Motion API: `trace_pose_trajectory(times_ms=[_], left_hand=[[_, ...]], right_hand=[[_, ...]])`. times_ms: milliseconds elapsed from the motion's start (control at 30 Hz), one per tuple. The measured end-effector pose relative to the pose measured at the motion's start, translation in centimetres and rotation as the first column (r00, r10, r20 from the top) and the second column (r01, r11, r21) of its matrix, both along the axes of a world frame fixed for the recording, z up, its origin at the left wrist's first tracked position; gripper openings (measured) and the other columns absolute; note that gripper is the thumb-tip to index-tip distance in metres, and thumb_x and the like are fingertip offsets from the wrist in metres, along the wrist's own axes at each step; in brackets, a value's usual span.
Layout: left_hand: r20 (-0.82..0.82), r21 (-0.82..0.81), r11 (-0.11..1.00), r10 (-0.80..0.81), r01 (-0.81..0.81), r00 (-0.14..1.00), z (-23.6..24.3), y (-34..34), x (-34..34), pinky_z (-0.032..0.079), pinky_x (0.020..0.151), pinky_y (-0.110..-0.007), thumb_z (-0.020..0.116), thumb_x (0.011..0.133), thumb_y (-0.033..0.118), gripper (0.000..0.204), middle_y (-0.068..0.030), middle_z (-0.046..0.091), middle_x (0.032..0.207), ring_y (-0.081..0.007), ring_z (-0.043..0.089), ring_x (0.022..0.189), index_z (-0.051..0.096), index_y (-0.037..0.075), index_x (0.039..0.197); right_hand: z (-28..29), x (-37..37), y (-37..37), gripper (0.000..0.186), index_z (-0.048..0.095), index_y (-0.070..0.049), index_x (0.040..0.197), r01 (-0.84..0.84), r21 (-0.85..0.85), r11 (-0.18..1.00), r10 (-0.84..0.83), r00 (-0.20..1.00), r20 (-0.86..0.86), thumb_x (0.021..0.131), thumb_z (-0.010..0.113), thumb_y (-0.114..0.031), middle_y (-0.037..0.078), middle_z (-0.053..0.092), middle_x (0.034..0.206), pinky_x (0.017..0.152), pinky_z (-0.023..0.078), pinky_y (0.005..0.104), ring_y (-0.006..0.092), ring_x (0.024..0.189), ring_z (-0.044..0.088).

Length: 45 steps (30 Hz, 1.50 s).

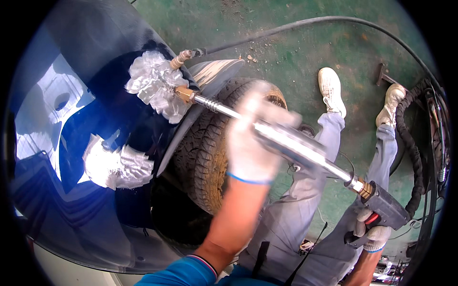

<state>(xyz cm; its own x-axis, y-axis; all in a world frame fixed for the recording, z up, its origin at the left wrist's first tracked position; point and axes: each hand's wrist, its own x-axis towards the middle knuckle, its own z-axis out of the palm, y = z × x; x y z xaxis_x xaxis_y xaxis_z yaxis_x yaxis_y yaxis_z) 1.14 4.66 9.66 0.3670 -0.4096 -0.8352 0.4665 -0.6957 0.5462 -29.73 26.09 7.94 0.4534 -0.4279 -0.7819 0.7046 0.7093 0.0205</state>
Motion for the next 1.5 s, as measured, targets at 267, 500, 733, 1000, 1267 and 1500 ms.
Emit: trace_pose_trajectory(times_ms=[267, 500, 733, 1000, 1267, 1500], left_hand=[[-0.146, -0.178, 0.947, 0.245, -0.269, 0.958, 0.4, 4.7, -4.3, 0.054, 0.079, -0.043, 0.059, 0.097, 0.019, 0.030, -0.0042, 0.062, 0.083, -0.0199, 0.065, 0.079, 0.057, 0.003, 0.122], [-0.079, -0.035, 0.988, 0.147, -0.151, 0.986, 0.5, 1.9, -3.0, 0.052, 0.074, -0.033, 0.063, 0.098, 0.024, 0.029, -0.0015, 0.057, 0.081, -0.0157, 0.060, 0.073, 0.055, 0.003, 0.116], [-0.614, -0.227, 0.867, 0.226, -0.444, 0.756, -1.0, 1.2, -1.2, 0.030, 0.039, -0.029, 0.027, 0.107, 0.052, 0.057, 0.0046, 0.028, 0.051, -0.0117, 0.028, 0.040, 0.039, 0.015, 0.066], [-0.003, 0.197, 0.931, 0.315, -0.309, 0.949, 1.2, -1.0, -2.7, 0.041, 0.052, -0.028, 0.051, 0.103, 0.044, 0.039, 0.0044, 0.030, 0.061, -0.0095, 0.034, 0.050, 0.051, 0.009, 0.089], [-0.071, 0.050, 0.966, 0.255, -0.252, 0.964, 1.2, 0.8, -2.4, 0.040, 0.055, -0.029, 0.053, 0.102, 0.046, 0.037, 0.0059, 0.032, 0.061, -0.0097, 0.036, 0.053, 0.054, 0.010, 0.094], [-0.257, 0.068, 0.952, 0.305, -0.298, 0.917, 0.7, 0.6, -1.7, 0.036, 0.049, -0.029, 0.052, 0.102, 0.048, 0.040, 0.0065, 0.027, 0.056, -0.0110, 0.032, 0.047, 0.054, 0.012, 0.085]], right_hand=[[-1.8, 3.1, -0.6, 0.053, 0.059, 0.011, 0.105, 0.084, 0.035, 0.996, -0.089, 0.979, 0.184, 0.070, 0.083, -0.020, 0.014, 0.057, 0.061, 0.046, 0.047, 0.0344, 0.0230, 0.046, 0.053], [0.4, 1.2, -0.1, 0.043, 0.060, 0.009, 0.092, 0.099, 0.021, 0.995, -0.100, 0.994, 0.039, 0.071, 0.082, -0.022, 0.012, 0.055, 0.056, 0.043, 0.046, 0.0358, 0.0225, 0.044, 0.052], [0.0, 0.2, 0.7, 0.047, 0.059, 0.010, 0.089, 0.008, -0.158, 0.987, -0.007, 1.000, 0.010, 0.074, 0.081, -0.027, 0.012, 0.054, 0.054, 0.043, 0.043, 0.0339, 0.0236, 0.043, 0.053], [-0.5, 0.8, -0.4, 0.049, 0.059, 0.013, 0.097, 0.056, -0.078, 0.995, -0.051, 0.996, 0.072, 0.076, 0.081, -0.025, 0.013, 0.057, 0.057, 0.046, 0.046, 0.0371, 0.0231, 0.045, 0.054], [-0.5, 1.1, -0.2, 0.049, 0.060, 0.011, 0.086, 0.019, -0.031, 0.999, -0.017, 0.998, 0.061, 0.071, 0.083, -0.030, 0.013, 0.057, 0.056, 0.042, 0.043, 0.0330, 0.0225, 0.043, 0.053], [0.2, 1.5, -0.6, 0.044, 0.060, 0.007, 0.077, 0.031, -0.052, 0.998, -0.032, 0.999, -0.012, 0.070, 0.081, -0.030, 0.013, 0.057, 0.055, 0.046, 0.045, 0.0333, 0.0221, 0.043, 0.053]])
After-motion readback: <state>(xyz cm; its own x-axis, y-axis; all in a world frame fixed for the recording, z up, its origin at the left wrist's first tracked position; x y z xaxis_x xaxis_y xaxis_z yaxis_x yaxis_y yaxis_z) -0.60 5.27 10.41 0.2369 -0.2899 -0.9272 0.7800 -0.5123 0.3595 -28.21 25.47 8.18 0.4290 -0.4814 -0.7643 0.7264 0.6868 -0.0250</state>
